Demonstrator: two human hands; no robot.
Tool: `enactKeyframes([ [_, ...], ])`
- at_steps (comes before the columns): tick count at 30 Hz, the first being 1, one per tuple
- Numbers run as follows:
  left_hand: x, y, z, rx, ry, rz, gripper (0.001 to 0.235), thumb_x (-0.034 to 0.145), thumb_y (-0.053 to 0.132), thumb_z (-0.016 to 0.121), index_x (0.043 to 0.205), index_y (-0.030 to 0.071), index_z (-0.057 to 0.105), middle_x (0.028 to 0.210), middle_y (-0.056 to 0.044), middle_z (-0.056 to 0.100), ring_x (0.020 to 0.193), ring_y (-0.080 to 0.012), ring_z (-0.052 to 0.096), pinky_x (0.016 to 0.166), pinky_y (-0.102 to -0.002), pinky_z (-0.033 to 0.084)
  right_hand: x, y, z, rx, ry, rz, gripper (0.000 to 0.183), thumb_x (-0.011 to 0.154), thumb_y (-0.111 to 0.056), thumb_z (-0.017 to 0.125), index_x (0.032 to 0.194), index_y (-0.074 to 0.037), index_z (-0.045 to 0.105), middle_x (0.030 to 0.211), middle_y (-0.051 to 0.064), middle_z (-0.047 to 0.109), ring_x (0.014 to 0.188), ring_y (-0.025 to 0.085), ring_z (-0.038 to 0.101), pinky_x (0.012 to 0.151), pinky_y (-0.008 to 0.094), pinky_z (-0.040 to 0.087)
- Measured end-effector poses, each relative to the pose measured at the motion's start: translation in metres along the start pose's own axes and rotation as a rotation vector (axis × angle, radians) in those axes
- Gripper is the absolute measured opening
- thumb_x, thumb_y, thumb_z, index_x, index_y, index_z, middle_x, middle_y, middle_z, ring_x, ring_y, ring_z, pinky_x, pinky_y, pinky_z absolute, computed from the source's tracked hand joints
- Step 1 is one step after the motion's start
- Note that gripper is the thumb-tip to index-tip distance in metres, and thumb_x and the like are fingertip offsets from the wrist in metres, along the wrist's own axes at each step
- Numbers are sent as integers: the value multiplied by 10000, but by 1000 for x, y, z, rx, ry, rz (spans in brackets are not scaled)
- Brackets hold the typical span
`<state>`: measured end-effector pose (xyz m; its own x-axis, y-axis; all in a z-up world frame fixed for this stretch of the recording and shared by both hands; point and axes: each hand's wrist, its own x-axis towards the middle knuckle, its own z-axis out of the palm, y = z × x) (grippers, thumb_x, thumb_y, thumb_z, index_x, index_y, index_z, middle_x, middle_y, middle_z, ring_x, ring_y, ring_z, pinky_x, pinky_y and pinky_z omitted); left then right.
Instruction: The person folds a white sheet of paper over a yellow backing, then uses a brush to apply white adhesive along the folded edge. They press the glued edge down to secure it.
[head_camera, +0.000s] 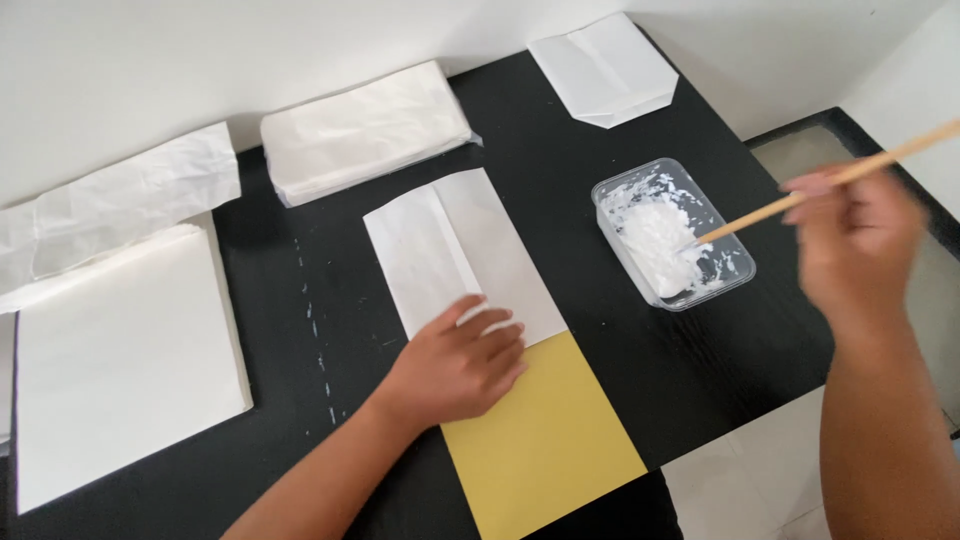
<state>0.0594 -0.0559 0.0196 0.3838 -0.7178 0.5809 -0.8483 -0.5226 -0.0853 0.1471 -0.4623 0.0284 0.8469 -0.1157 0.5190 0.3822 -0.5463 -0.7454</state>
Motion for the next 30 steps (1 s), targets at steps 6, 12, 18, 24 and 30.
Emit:
enactKeyframes([
  [6,1,-15,-4,-61,-185,-32,170,912,61,590,951,47,755,955,-41,731,1135,-286,624,957,-503,430,-1,9,-10,118,134,-36,284,1330,-220,556,1209,26,629,916,121,588,795,152,545,761,289,437],
  [12,0,-23,-3,-116,-354,1,249,826,24,564,948,71,776,892,-47,689,1063,-281,572,928,-466,368,-9,-19,-7,58,36,66,195,1294,-102,582,1188,19,691,868,86,579,715,136,497,670,266,395],
  [18,12,-33,-36,145,-401,115,220,864,-7,634,790,184,714,869,16,628,1028,-243,539,955,-411,403,-11,7,-4,103,51,29,248,1356,-173,548,1269,36,649,965,115,603,755,141,503,703,252,397],
  [24,6,-34,-61,514,-437,213,331,878,59,738,655,283,639,829,61,608,916,-194,554,987,-349,404,-10,24,-1,1,-62,132,272,1394,-301,485,1341,-71,620,981,22,542,793,68,426,724,227,336],
  [30,-14,-17,-82,468,-393,155,290,937,63,644,696,223,634,936,12,623,1054,-179,574,948,-339,420,-6,65,-6,-169,-135,45,492,1449,-418,375,1391,-1,629,1021,71,558,831,132,477,781,277,371],
])
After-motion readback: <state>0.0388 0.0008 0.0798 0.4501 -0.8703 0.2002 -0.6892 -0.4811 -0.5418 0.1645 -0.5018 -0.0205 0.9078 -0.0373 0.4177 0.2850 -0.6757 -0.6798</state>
